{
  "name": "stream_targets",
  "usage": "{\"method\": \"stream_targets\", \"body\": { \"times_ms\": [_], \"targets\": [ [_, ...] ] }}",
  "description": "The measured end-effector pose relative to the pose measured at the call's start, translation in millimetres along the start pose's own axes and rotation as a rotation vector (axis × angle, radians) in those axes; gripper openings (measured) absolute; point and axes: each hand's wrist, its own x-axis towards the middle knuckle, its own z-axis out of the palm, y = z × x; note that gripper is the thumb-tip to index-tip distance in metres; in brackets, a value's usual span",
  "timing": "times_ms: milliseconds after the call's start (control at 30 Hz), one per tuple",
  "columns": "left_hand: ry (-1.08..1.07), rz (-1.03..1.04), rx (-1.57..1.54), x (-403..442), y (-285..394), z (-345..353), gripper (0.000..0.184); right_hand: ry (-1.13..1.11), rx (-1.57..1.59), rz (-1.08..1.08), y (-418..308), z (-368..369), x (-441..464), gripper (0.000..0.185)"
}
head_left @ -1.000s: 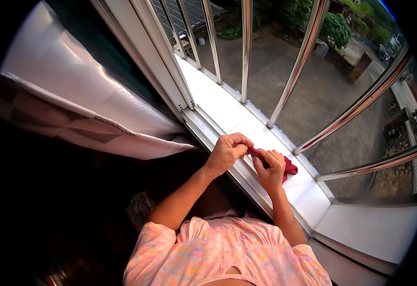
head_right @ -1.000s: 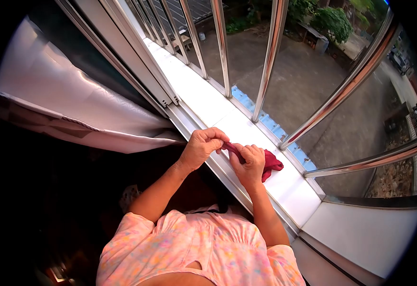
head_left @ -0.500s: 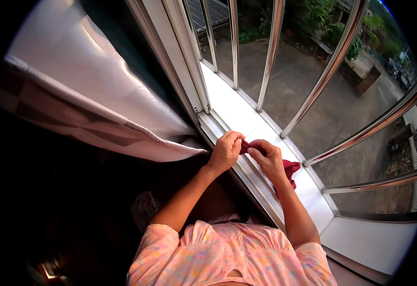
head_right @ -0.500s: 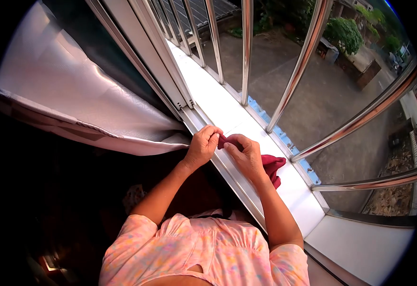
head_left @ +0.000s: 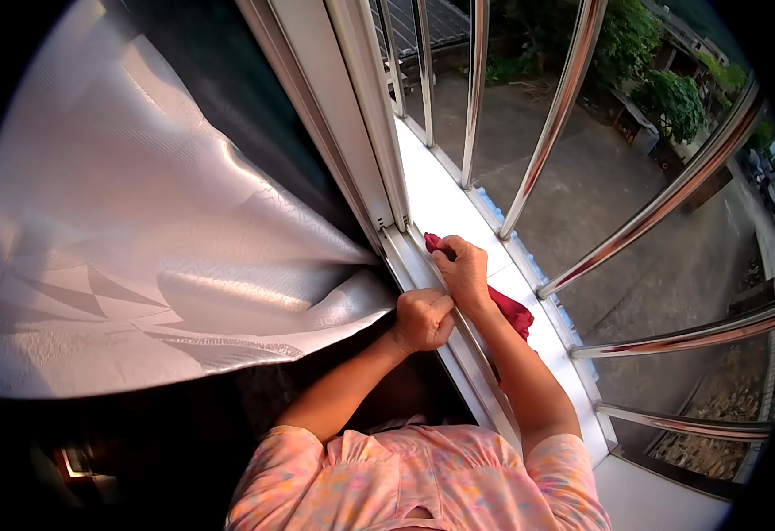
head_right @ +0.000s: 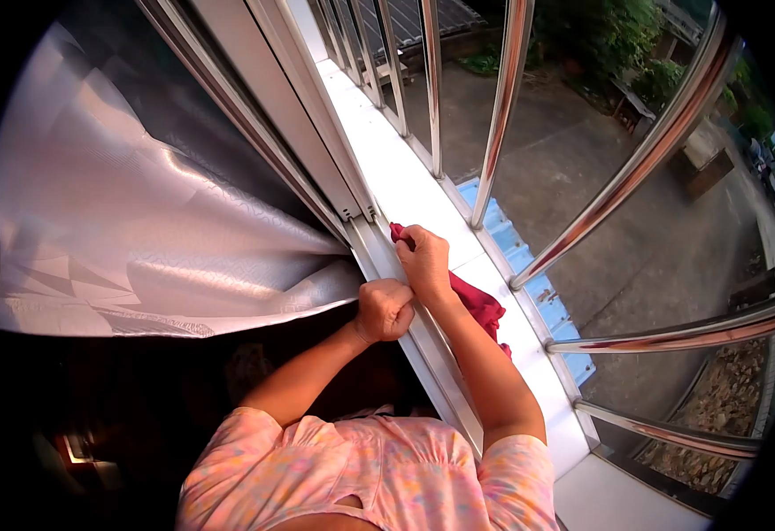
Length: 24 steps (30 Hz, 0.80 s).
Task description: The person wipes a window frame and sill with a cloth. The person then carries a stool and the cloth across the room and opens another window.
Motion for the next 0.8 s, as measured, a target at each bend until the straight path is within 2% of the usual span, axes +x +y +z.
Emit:
{"method": "stream_targets", "body": {
  "times_ms": [200,300,367,500,600,700,767,800],
  "targets": [
    [-0.014,0.006,-0.01,0,-2,-3,0.005,-0.101,-0.047,-0.059,18,21,22,0.013],
    [-0.022,0.009,-0.019,0,-1,-4,0.005,-0.126,-0.032,0.008,20,23,29,0.013],
    [-0.023,0.021,-0.017,0,-1,-4,0.005,-0.104,-0.225,-0.171,26,26,33,0.013],
    [0.025,0.033,-0.032,1,-1,-3,0.005,-0.063,-0.206,-0.274,29,36,40,0.013],
    [0.02,0.019,-0.015,1,0,-3,0.005,-0.059,-0.129,-0.201,23,40,42,0.009],
    [0.027,0.018,-0.014,0,-2,-1,0.006,-0.102,-0.209,-0.109,13,34,43,0.012],
    [0.073,0.039,-0.042,-1,-2,0,0.008,-0.261,-0.136,-0.022,7,18,42,0.019],
    [0.074,0.037,-0.041,-1,-2,-1,0.008,-0.416,-0.168,0.009,2,6,46,0.029]
  ]
}}
